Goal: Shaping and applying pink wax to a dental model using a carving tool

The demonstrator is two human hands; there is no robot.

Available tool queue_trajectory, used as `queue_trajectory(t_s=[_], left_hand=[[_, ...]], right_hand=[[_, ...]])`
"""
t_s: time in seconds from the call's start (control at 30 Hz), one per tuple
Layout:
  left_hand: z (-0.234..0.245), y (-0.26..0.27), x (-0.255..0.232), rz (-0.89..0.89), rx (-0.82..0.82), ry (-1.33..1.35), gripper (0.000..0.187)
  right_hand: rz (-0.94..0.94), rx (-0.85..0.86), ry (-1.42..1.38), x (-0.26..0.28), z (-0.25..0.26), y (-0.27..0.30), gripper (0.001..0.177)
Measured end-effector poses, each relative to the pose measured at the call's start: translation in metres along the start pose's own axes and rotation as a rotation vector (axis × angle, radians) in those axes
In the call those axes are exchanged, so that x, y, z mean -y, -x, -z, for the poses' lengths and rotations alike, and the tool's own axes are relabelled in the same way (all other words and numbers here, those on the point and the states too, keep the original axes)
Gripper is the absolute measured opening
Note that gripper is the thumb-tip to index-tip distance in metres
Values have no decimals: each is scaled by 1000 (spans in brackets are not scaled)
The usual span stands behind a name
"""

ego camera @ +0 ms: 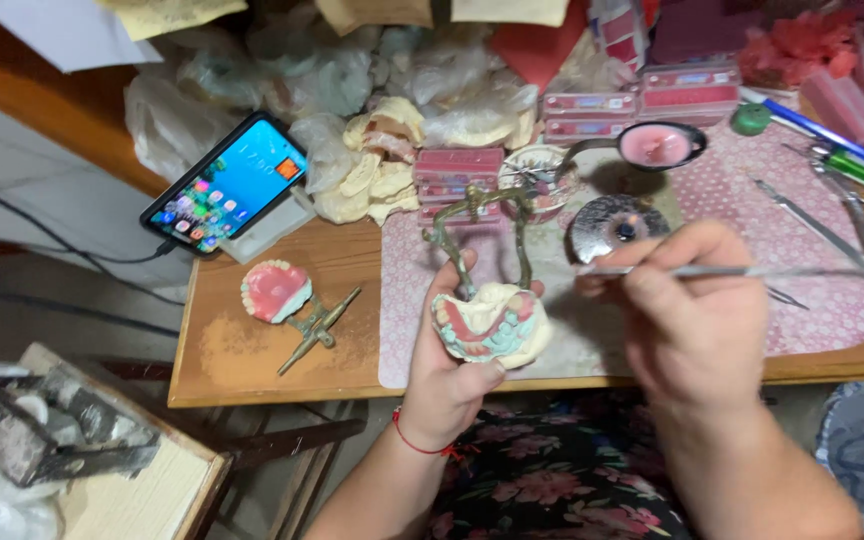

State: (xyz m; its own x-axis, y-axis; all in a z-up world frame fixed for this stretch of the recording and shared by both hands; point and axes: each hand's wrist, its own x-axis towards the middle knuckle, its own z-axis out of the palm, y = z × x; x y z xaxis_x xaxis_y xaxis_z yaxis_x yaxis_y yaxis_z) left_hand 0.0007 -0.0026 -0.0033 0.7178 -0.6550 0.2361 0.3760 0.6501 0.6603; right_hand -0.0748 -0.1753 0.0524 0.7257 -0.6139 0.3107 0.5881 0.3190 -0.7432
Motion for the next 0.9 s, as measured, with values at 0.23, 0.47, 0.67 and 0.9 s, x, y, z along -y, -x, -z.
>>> queue_trajectory(t_s=[0.23, 0.47, 0.67, 0.9], left_hand=[[0, -2, 3, -44, 20, 36, 97], [-3, -3, 2, -78, -17, 27, 104], [-5, -3, 2, -82, -11, 4, 105], [-4, -1, 3, -66, -21, -19, 104]], right_hand=[[268, -37, 548, 56, 53, -87, 36], [140, 250, 1137, 76, 61, -135, 31], [24, 313, 1592, 76, 55, -147, 31], [23, 358, 1552, 75, 51, -147, 28]])
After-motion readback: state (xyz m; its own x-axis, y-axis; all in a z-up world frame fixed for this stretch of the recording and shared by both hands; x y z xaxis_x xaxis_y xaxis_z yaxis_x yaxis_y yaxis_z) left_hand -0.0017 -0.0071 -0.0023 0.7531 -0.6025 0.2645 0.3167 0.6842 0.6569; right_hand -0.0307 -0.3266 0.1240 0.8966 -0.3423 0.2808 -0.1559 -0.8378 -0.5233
